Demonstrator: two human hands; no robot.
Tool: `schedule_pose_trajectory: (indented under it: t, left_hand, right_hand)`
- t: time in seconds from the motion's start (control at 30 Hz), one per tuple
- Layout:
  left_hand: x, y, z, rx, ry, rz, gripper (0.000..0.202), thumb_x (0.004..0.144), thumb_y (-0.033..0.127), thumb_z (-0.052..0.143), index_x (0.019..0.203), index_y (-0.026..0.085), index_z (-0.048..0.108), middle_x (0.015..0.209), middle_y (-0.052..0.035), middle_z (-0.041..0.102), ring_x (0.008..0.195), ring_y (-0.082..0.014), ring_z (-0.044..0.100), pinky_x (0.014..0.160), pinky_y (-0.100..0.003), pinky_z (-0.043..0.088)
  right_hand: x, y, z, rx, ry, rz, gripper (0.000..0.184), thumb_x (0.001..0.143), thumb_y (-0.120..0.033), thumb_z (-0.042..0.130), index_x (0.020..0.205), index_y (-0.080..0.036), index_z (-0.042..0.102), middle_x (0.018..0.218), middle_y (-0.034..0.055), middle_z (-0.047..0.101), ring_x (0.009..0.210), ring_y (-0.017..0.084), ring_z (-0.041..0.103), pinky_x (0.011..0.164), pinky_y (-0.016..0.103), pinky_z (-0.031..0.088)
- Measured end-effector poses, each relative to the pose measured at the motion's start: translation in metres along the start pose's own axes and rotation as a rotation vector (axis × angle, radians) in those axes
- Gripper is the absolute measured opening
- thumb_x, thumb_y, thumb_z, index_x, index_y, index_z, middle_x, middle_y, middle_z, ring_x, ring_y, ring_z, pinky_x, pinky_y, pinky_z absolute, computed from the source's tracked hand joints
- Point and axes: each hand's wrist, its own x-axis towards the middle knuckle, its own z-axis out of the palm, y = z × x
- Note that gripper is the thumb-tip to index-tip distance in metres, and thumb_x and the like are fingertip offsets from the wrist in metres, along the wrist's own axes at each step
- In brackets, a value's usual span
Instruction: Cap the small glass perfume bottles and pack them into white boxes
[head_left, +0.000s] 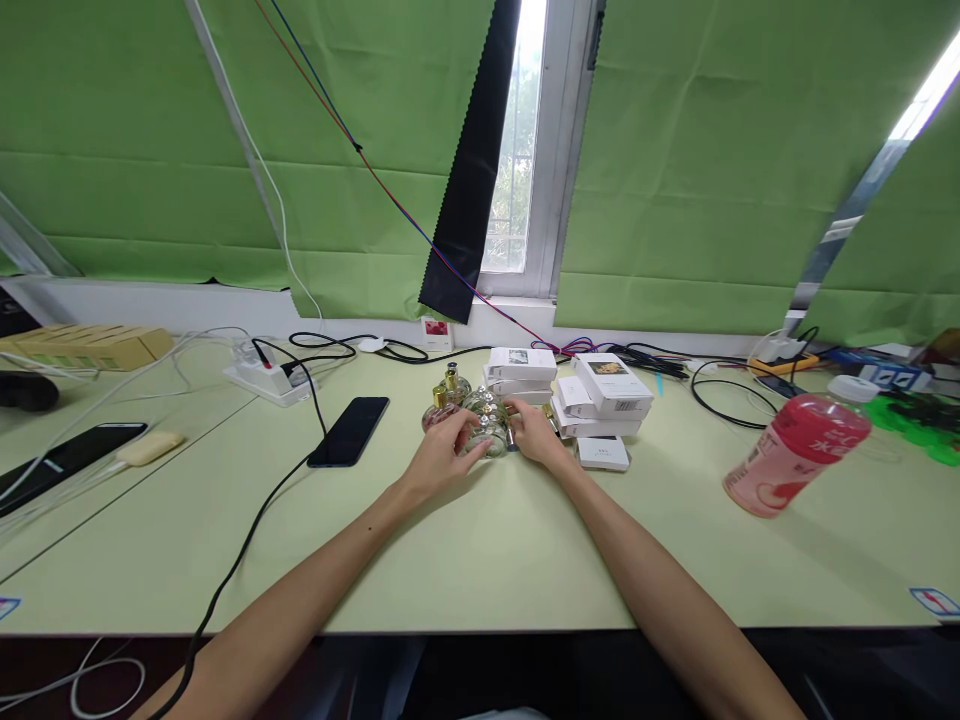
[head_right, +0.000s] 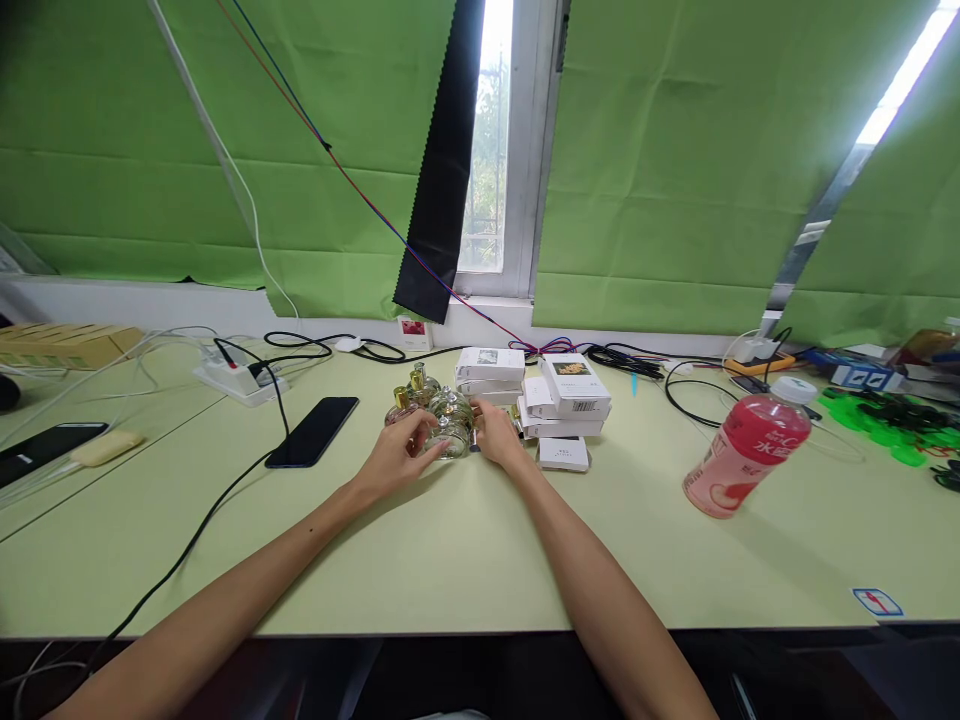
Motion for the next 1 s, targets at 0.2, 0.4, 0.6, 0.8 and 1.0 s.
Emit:
schedule_pose_trajectory:
  t: [0.2,0.4,0.6,0.8,1.0]
  left_hand:
    - [0.001,0.0,0.0,-0.006,0.005,0.006,0.021,0.09,0.037,0.064,0.095,0.02,0.054,0.062,0.0076,0.045,0.055,-0.0114,0.045,0.057,-0.025,0.035]
    - [0.0,-0.002,0.001,-0.006,-0.002,-0.001,0.022,0.089,0.039,0.064,0.095,0.02,0.054,0.062,0.0076,0.046,0.054,-0.0115,0.045,0.057,-0.025,0.035]
    - [0.0,-0.001,0.001,-0.026,0.016,-0.011,0.022,0.087,0.038,0.066,0.094,0.02,0.055,0.06,0.0077,0.045,0.055,-0.0118,0.045,0.057,-0.025,0.035]
    - [0.0,0.0,0.001,-0.024,0.017,-0.028,0.022,0.088,0.039,0.065,0.094,0.021,0.055,0.06,0.0073,0.045,0.056,-0.0127,0.045,0.058,-0.025,0.036]
    - [0.001,0.001,0.001,-0.026,0.032,-0.053,0.022,0.087,0.038,0.067,0.093,0.02,0.055,0.06,0.0067,0.046,0.058,-0.0133,0.046,0.058,-0.025,0.036]
  right_hand:
    - [0.001,0.003,-0.001,-0.094,-0.011,0.0,0.038,0.086,0.0,0.048,0.112,-0.016,0.07,0.109,0.0103,0.076,0.099,0.022,0.068,0.09,0.033,0.051]
    - [0.002,0.004,-0.002,-0.096,-0.026,0.014,0.03,0.085,-0.002,0.052,0.1,-0.017,0.073,0.101,0.0078,0.077,0.09,0.021,0.068,0.082,0.029,0.051]
    - [0.001,0.002,-0.003,-0.107,-0.018,0.035,0.027,0.082,-0.003,0.058,0.099,-0.018,0.074,0.094,0.0057,0.077,0.083,0.02,0.068,0.078,0.027,0.05]
    - [0.0,-0.002,-0.002,-0.147,0.051,0.058,0.024,0.084,-0.002,0.057,0.096,-0.016,0.074,0.094,0.0086,0.074,0.086,0.021,0.067,0.079,0.029,0.05]
    - [-0.01,-0.022,-0.009,-0.134,0.33,-0.067,0.023,0.093,-0.011,0.053,0.11,-0.015,0.069,0.105,0.011,0.07,0.091,0.023,0.065,0.083,0.032,0.05]
